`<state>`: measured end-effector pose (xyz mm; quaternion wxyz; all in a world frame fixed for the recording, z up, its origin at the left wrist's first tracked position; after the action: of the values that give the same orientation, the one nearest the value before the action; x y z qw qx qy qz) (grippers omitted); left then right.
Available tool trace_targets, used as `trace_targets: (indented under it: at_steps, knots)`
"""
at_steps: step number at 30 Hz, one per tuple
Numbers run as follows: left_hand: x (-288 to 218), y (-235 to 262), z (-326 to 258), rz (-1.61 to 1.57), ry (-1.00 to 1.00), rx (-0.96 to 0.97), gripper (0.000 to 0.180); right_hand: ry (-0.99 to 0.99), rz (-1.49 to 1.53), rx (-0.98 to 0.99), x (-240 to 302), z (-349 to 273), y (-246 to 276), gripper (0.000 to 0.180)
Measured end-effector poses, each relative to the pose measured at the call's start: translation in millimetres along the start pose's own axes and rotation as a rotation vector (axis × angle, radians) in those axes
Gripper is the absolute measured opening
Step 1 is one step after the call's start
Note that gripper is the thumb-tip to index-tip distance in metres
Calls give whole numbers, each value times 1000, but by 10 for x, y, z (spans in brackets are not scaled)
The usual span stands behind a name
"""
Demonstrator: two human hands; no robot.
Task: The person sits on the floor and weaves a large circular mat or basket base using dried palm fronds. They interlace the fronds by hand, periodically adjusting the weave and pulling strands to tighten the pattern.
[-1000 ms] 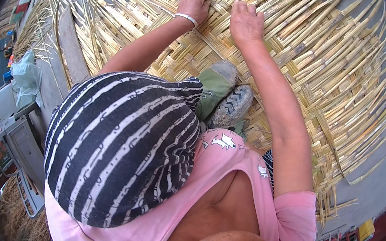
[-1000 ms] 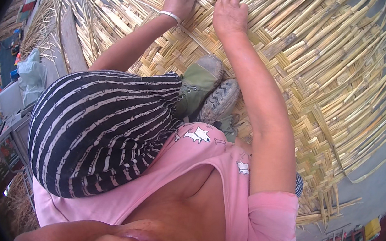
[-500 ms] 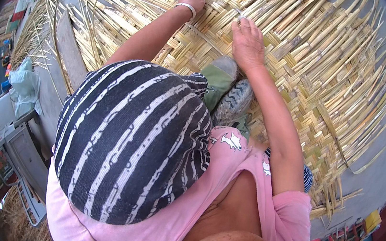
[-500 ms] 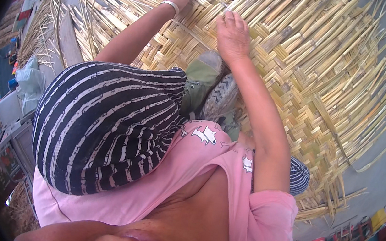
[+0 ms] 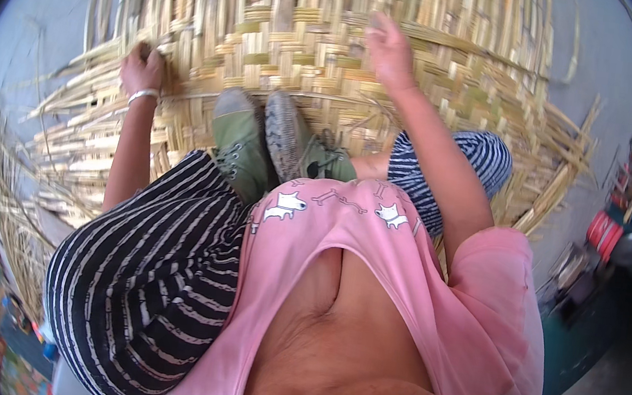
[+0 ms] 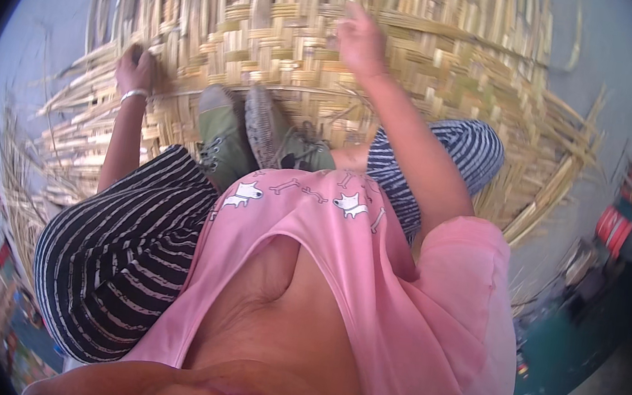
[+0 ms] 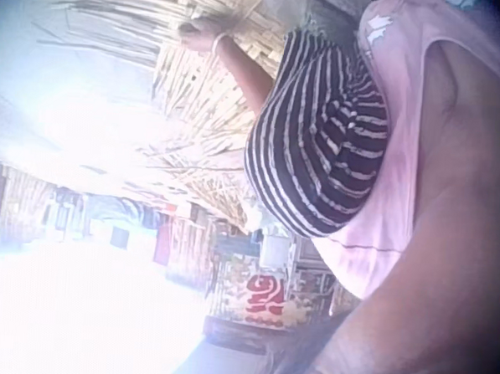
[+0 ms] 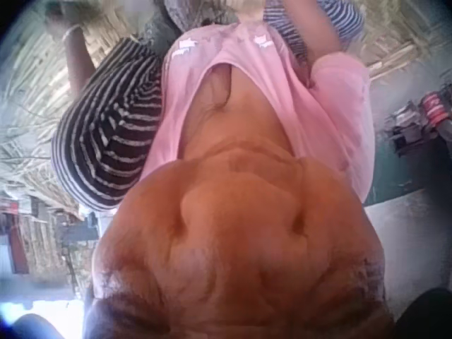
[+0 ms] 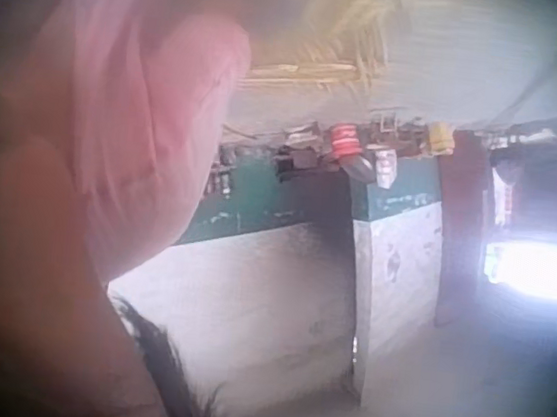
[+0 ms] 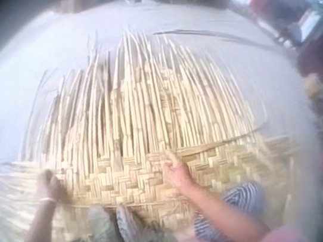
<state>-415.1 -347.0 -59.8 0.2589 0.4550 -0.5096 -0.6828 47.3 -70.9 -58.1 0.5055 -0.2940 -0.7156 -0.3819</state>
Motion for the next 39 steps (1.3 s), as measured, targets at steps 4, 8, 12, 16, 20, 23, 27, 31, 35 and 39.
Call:
trace_targets:
  at_steps: [4, 8, 12, 16, 20, 23, 27, 31, 35, 39]
  knots:
    - [19, -284, 184, -275, 198, 323, 53, -175, 324, -592, -644, -358, 1705, 51]
    - [798, -414, 651, -526, 323, 261, 46, -235, 738, -788, -661, -322, 2281, 50]
    - [552, -512, 695, -460, 324, 363, 44, -245, 978, -962, -634, -256, 2723, 42]
    - [426, -284, 604, -123, 89, 368, 45, -211, 855, -801, -569, -14, 2935, 31]
    - [106, -98, 432, -84, -108, 285, 34, -207, -112, -986, -362, -180, 3909, 38]
    - [-86, -38, 276, 96, -157, 205, 30, -219, -255, -1149, -311, -327, 4385, 48]
    - [-307, 31, 78, 237, -156, 244, 30, -280, -347, -1053, -342, -160, 4766, 53]
    - [-132, 207, -26, 350, -71, 205, 33, -343, -226, -801, -409, 301, 4767, 50]
    - [-461, 81, -28, 386, -51, 239, 31, -349, 138, -1114, -1091, 324, 5362, 34]
    - [-272, 427, -161, 360, -50, 192, 29, -220, 603, -1099, -844, 224, 5490, 24]
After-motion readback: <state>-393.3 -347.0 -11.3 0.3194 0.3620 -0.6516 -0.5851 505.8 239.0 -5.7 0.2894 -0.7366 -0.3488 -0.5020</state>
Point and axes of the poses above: each hand's wrist, its own z-axis towards the middle knuckle, its own y-axis out of the back of the hand, x = y × z, the point moved 10 cm from there along z, towards the middle knuckle, and after that the axes turned 11 degrees about y, right-handed, at the moved point
